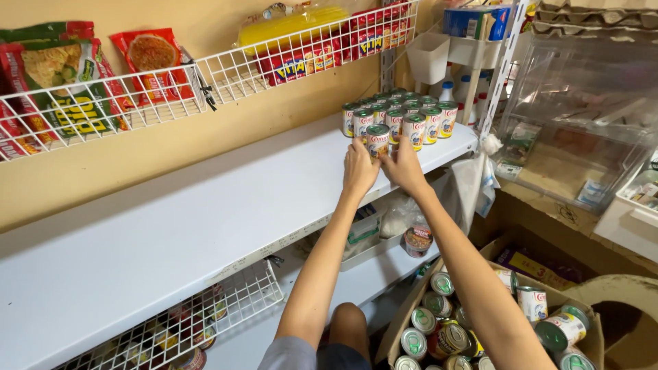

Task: Organizing and stocking canned goods on a shelf in a grocery store.

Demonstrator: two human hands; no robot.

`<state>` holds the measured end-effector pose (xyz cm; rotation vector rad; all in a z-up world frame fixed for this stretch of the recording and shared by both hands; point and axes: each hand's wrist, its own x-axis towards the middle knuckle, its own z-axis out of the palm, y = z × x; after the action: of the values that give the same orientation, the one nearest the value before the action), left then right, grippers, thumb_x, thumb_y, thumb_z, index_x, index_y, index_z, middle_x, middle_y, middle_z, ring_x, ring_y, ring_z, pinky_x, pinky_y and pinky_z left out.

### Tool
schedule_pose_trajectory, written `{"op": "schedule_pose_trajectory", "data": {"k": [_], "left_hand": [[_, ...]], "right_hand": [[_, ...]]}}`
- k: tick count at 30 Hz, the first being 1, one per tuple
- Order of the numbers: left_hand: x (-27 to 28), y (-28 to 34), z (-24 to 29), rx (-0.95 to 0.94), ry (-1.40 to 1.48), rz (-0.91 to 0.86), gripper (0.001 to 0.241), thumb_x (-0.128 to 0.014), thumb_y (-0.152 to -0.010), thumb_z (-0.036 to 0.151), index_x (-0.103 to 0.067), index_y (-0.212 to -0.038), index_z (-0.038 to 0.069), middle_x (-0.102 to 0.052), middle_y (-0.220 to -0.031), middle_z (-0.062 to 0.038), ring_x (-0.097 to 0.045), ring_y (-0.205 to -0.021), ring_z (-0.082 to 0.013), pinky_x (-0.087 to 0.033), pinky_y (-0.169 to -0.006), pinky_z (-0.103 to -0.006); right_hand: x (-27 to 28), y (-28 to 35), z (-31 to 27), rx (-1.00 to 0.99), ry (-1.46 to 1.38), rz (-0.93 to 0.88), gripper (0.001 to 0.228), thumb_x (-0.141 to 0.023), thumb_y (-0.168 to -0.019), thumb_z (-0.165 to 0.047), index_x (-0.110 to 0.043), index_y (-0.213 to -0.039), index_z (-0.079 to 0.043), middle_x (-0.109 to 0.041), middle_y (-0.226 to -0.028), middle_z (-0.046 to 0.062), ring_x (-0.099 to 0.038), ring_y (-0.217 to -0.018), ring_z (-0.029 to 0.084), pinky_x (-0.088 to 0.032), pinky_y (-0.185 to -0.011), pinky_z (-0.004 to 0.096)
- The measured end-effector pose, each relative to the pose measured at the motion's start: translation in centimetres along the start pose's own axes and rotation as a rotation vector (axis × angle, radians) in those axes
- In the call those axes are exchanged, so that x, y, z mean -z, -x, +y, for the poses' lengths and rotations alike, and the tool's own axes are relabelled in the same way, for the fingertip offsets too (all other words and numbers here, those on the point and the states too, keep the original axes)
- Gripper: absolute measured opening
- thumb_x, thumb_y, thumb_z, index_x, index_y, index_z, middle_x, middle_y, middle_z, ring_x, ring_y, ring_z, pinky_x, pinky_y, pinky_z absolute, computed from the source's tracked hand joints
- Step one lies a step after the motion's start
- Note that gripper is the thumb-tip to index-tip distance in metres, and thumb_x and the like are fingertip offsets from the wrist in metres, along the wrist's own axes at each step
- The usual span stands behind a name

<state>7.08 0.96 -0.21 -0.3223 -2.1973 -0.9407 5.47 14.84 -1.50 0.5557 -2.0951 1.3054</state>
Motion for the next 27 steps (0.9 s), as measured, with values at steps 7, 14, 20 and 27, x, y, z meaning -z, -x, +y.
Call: {"op": "schedule_pose_trajectory", "data": {"k": [7, 14, 20, 27], "left_hand": [[1.3, 0.4, 1.2, 0.063, 0.069, 0.016, 0.034, -0.071, -0.085, 0.008, -0.053, -0.112, 0.000, -0.058, -0.114, -0.025, -0.063, -0.101, -0.0500, -0.051, -0.085, -0.0559], [2.3, 1.2, 2.7, 0.002, 0.006, -0.065, 0.030, -0.065, -0.087, 0.005, -0.054, -0.114, -0.002, -0.051, -0.124, -0.026, -0.062, -0.104, -0.0518, -0.053, -0.089, -0.0557], [1.8, 1.0, 2.2, -0.075, 0.022, -0.106, 0.041, -0.065, -0.085, 0.003, -0.049, -0.122, -0.005, -0.047, -0.135, -0.027, -0.057, -0.114, -0.0522, -0.050, -0.095, -0.0551], [-0.2, 0.6, -0.1, -0.157, -0.033, -0.091, 0.046, -0.065, -0.087, 0.005, -0.048, -0.128, -0.005, -0.045, -0.145, -0.027, -0.054, -0.123, -0.0484, -0.046, -0.103, -0.0517]], "right_hand": [[-0.2, 1.5, -1.3, 0.177, 0.175, 0.196, 0.027, -0.071, -0.087, -0.006, -0.053, -0.104, 0.004, -0.061, -0.093, 0.023, -0.062, -0.082, 0.043, -0.051, -0.071, 0.050], [0.1, 1.4, -0.9, 0.230, 0.243, 0.154, 0.015, -0.067, -0.088, -0.003, -0.061, -0.101, 0.001, -0.065, -0.100, 0.024, -0.063, -0.090, 0.045, -0.051, -0.079, 0.052], [-0.4, 1.0, 0.3, 0.220, 0.314, 0.157, 0.023, -0.063, -0.091, -0.003, -0.064, -0.112, 0.004, -0.066, -0.106, 0.026, -0.063, -0.094, 0.045, -0.051, -0.081, 0.053], [-0.3, 0.8, 0.3, 0.254, 0.335, 0.103, 0.027, -0.060, -0.089, 0.000, -0.066, -0.115, 0.006, -0.067, -0.111, 0.024, -0.064, -0.100, 0.045, -0.050, -0.087, 0.052]]}}
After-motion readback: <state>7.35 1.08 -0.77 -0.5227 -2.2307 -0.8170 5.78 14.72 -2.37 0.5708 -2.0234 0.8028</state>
